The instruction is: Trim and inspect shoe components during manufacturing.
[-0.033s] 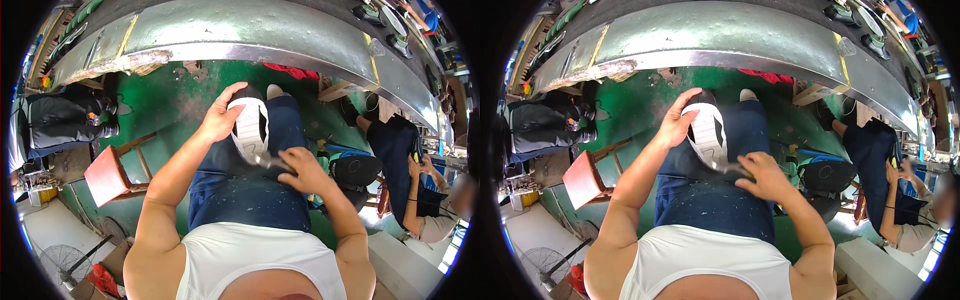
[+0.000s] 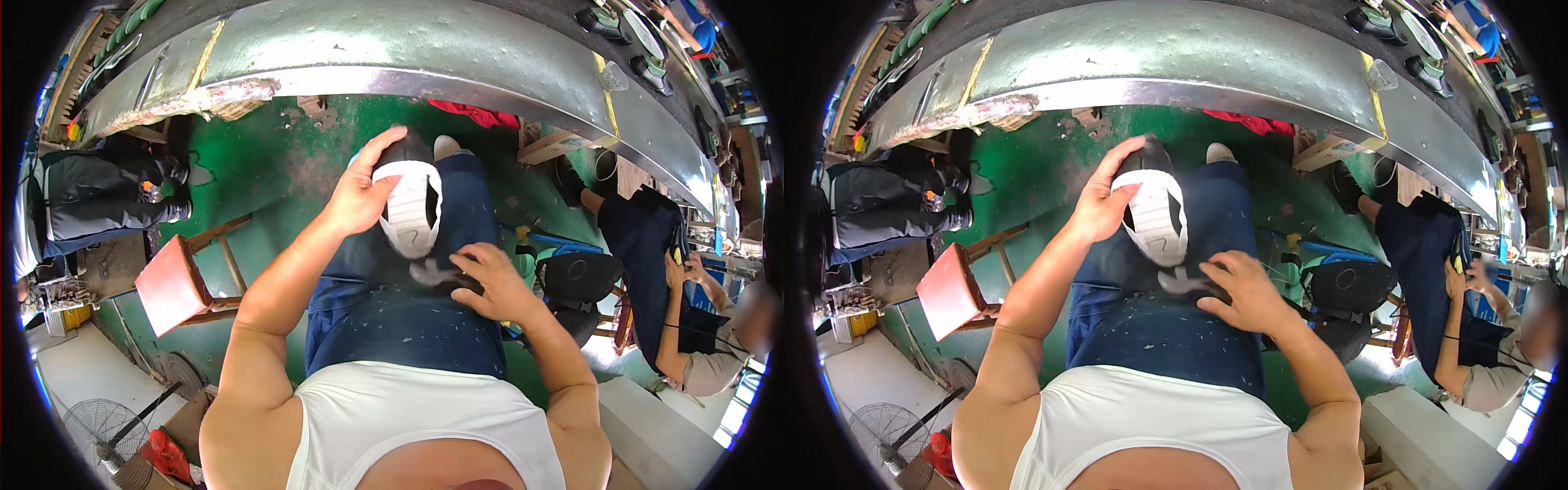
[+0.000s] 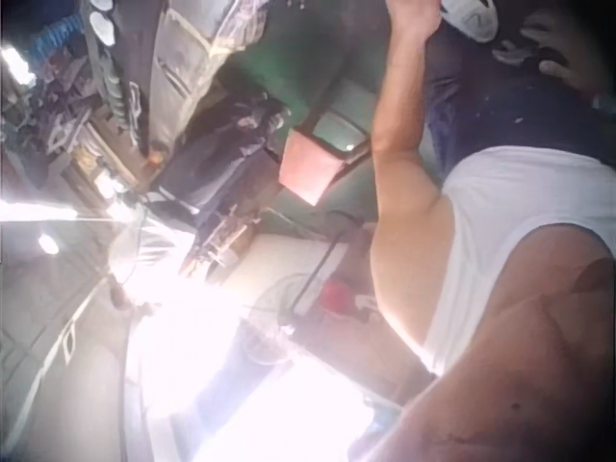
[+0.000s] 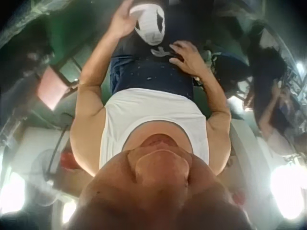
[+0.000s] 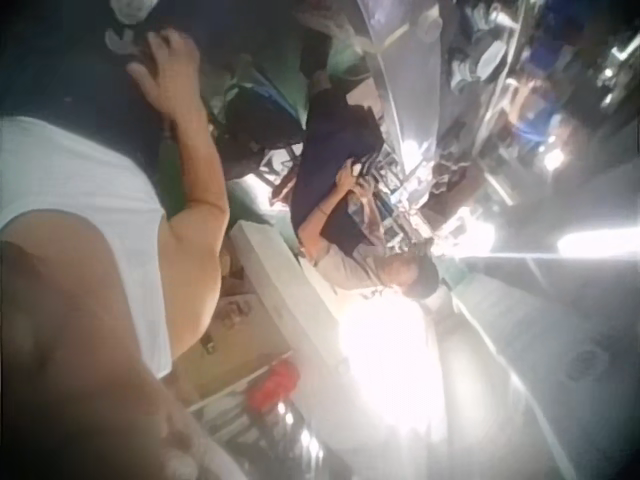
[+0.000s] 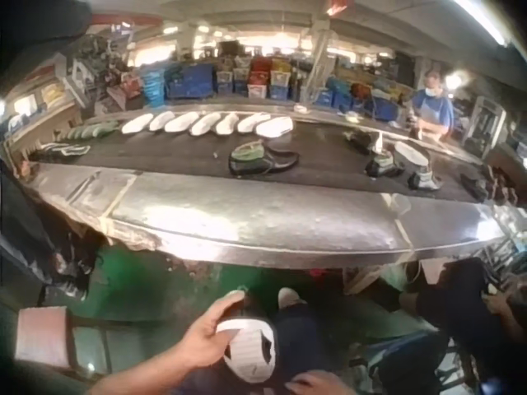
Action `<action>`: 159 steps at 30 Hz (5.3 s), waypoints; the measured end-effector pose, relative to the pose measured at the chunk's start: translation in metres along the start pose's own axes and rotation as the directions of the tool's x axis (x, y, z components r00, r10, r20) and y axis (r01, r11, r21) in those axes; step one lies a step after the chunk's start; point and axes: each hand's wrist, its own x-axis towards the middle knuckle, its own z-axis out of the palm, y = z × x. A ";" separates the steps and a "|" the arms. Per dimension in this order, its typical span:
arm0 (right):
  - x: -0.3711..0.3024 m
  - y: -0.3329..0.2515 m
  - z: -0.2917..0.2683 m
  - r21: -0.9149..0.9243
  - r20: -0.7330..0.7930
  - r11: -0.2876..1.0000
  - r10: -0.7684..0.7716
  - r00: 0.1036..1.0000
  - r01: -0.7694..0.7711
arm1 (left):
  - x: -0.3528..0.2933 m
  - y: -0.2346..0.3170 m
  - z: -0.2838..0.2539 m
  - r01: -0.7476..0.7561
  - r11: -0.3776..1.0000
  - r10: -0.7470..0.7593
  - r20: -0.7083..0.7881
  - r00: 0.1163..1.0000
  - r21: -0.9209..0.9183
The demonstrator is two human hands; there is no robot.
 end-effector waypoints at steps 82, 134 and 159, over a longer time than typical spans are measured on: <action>0.127 0.075 -0.010 0.582 -0.142 0.805 0.234 0.962 -0.110 | 0.002 -0.063 0.042 -0.299 0.864 0.266 0.139 0.954 0.405; 0.003 0.003 0.029 0.045 0.298 0.928 0.341 0.892 -0.370 | -0.057 -0.081 0.065 0.787 0.568 -0.808 0.015 0.589 -0.242; 0.007 0.041 0.021 0.141 -0.025 0.848 0.519 0.855 -0.511 | -0.028 -0.040 0.063 -0.070 0.642 -0.437 0.439 0.785 0.764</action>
